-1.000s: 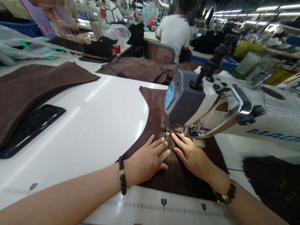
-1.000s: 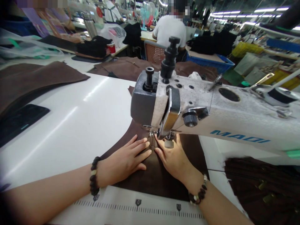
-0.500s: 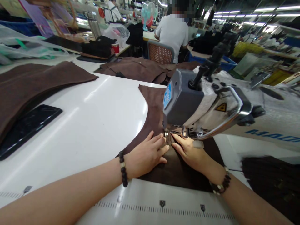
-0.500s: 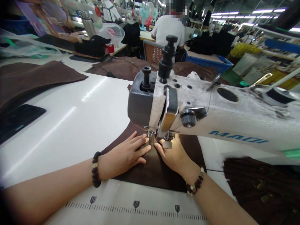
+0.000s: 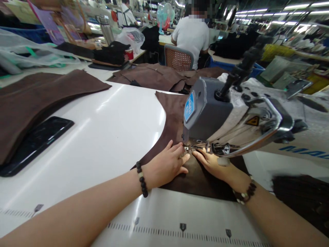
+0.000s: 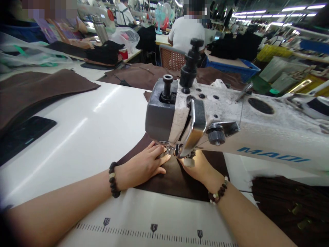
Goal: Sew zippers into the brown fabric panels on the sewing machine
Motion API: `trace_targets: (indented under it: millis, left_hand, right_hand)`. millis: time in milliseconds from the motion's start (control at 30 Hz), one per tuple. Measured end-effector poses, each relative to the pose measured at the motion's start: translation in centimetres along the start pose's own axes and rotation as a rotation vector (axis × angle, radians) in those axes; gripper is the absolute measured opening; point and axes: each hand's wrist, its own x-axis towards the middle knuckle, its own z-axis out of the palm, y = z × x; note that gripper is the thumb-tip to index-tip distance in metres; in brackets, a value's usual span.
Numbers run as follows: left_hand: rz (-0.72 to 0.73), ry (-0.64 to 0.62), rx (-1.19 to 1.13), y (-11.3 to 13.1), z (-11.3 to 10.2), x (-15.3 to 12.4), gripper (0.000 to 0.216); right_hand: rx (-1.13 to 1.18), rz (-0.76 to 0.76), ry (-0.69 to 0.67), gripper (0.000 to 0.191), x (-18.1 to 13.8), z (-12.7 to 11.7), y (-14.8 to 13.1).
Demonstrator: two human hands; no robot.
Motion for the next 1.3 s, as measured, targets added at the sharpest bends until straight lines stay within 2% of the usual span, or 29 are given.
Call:
trace_targets:
  millis: [267,533,833,1067,1233,1300]
  left_hand:
    - [0.001,0.009,-0.011,-0.3,0.0,0.1,0.042]
    - [0.003,-0.006,-0.005,-0.4,-0.3,0.2,0.042]
    - [0.025,-0.002,-0.019,-0.5,-0.1,0.0,0.041]
    - [0.022,0.007,-0.02,-0.7,0.0,0.0,0.039]
    - [0.029,0.001,-0.018,-0.5,-0.2,0.1,0.04]
    - [0.035,-0.001,-0.022,-0.6,-0.2,0.1,0.041]
  right_hand:
    - [0.002,0.029,-0.021,0.032,-0.1,-1.0,-0.6]
    - [0.059,-0.014,0.013,0.033,-0.1,-0.1,0.3]
    - [0.165,0.122,0.019,0.035,0.1,-0.5,-0.8]
    - [0.16,0.126,0.0,0.033,-0.2,-0.3,-0.9]
    - [0.157,0.15,0.052,0.037,0.1,0.0,-0.9]
    - [0.117,0.151,0.028,0.038,0.2,-0.2,-0.8]
